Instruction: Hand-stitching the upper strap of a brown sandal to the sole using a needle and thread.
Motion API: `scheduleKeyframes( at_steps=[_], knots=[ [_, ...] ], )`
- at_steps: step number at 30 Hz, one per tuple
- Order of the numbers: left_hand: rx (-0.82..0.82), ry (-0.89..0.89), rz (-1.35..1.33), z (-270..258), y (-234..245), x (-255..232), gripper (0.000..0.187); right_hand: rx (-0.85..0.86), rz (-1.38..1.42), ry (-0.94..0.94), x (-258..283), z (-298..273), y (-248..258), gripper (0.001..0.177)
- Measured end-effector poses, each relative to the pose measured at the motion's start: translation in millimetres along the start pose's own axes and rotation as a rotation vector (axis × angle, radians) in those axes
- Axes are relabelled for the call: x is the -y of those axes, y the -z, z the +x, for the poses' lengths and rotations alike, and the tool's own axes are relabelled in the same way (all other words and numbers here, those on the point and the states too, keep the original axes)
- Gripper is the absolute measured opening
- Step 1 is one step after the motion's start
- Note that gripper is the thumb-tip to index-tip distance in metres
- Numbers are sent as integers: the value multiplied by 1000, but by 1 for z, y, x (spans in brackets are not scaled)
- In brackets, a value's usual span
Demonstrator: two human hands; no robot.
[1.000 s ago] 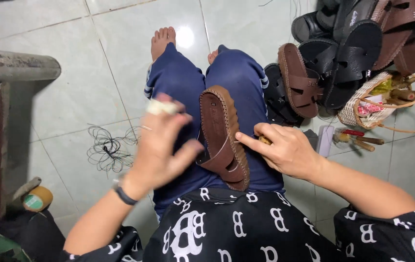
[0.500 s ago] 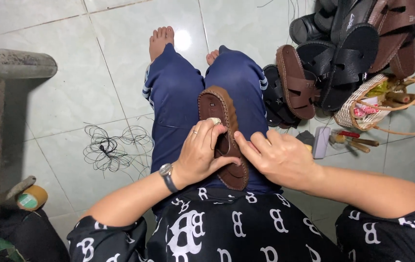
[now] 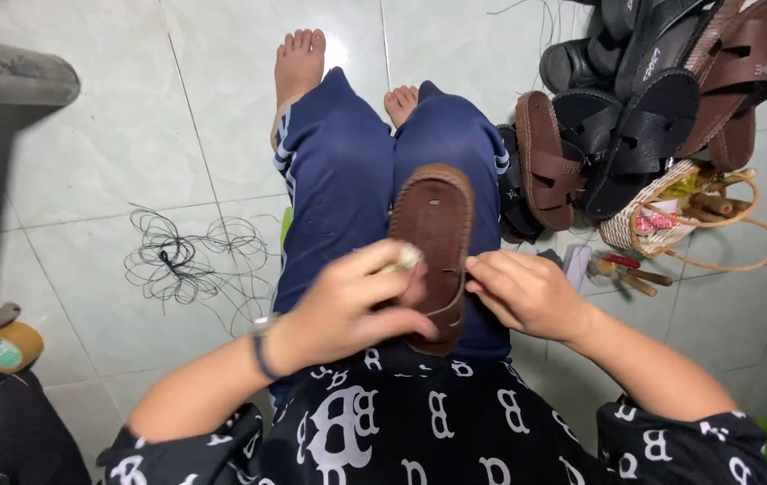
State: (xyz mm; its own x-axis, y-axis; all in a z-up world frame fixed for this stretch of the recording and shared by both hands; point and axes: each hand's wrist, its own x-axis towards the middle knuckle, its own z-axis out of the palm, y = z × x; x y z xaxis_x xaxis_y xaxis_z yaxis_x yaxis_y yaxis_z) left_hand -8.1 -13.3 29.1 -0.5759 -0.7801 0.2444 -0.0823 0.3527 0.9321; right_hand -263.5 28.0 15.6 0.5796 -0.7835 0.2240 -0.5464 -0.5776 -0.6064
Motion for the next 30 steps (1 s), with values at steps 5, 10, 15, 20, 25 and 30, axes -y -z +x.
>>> scheduleKeyframes(
  at_steps=[5,10,15,20,25,30],
  knots=[
    [-141,141,750,-18,75,7,24,-94,86,-144,-6,-30,-3,27],
    [-101,-35,779,14,32,-19,16,89,-2,-106,5,-21,6,38],
    [7,-268,678,16,-21,21,11,18,-67,-155,14,-15,2,27],
    [304,316,-734,27,3,-5,14,10,-21,-170,9,-24,-8,28],
    [182,237,-392,18,-7,14,15,-60,-42,-125,8,-18,-17,24],
    [213,229,61,7,-30,31,18,-197,-35,-142,23,-3,-17,25]
  ],
)
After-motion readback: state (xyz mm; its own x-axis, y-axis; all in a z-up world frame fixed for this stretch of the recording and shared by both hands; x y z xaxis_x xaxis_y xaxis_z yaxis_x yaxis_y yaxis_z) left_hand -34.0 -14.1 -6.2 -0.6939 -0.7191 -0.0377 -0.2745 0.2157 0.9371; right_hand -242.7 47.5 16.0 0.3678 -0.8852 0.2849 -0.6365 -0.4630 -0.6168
